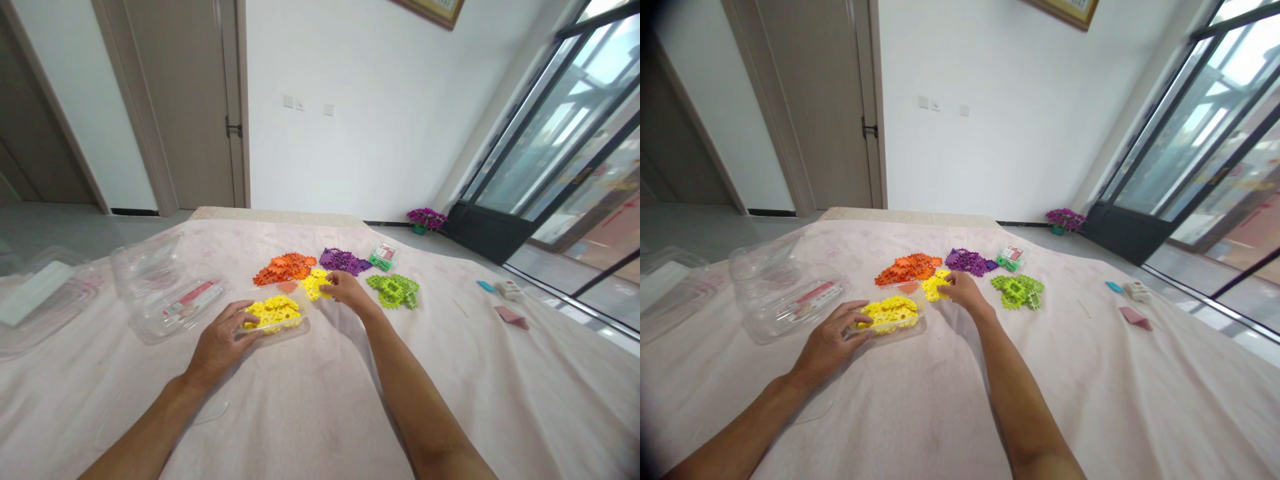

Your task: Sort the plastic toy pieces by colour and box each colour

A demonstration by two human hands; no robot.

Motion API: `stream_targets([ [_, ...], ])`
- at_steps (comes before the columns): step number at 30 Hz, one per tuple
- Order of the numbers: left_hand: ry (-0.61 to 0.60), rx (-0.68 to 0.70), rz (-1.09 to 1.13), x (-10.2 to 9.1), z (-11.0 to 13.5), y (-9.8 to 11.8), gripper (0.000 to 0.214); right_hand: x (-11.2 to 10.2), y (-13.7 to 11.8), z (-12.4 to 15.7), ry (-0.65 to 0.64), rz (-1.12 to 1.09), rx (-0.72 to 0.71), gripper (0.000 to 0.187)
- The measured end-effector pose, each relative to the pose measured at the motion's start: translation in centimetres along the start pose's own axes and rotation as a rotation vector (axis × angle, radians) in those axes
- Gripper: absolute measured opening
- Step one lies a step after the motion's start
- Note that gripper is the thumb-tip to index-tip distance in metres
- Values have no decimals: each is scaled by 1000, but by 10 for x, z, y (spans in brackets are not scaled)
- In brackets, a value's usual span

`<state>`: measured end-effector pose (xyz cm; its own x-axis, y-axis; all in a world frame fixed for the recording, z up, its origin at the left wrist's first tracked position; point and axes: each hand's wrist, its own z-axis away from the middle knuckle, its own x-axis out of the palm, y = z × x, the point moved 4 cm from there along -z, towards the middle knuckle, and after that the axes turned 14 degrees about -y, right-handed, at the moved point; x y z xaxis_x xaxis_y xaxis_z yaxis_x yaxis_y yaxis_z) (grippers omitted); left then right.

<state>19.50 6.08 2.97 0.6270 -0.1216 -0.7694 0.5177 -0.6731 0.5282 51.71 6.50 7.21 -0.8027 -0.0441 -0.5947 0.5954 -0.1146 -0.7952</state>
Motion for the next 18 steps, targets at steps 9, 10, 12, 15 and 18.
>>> stream_targets([
  [9, 8, -2, 16, -2, 1, 4, 23, 24, -37, 9, -94, -243, -100, 29],
  [10, 11, 0, 16, -2, 0, 4, 22, 21, -32, 6, -44, -201, -83, 29],
  [12, 19, 5, 13, -2, 0, 3, 23, 12, -17, 0, 70, -83, -60, 26],
  [15, 26, 11, 3, -2, 0, 2, 24, -1, 6, -9, 222, 156, -30, 27],
  [18, 16, 12, -2, -2, 0, 2, 21, -4, 28, -15, 288, 378, 5, 36],
])
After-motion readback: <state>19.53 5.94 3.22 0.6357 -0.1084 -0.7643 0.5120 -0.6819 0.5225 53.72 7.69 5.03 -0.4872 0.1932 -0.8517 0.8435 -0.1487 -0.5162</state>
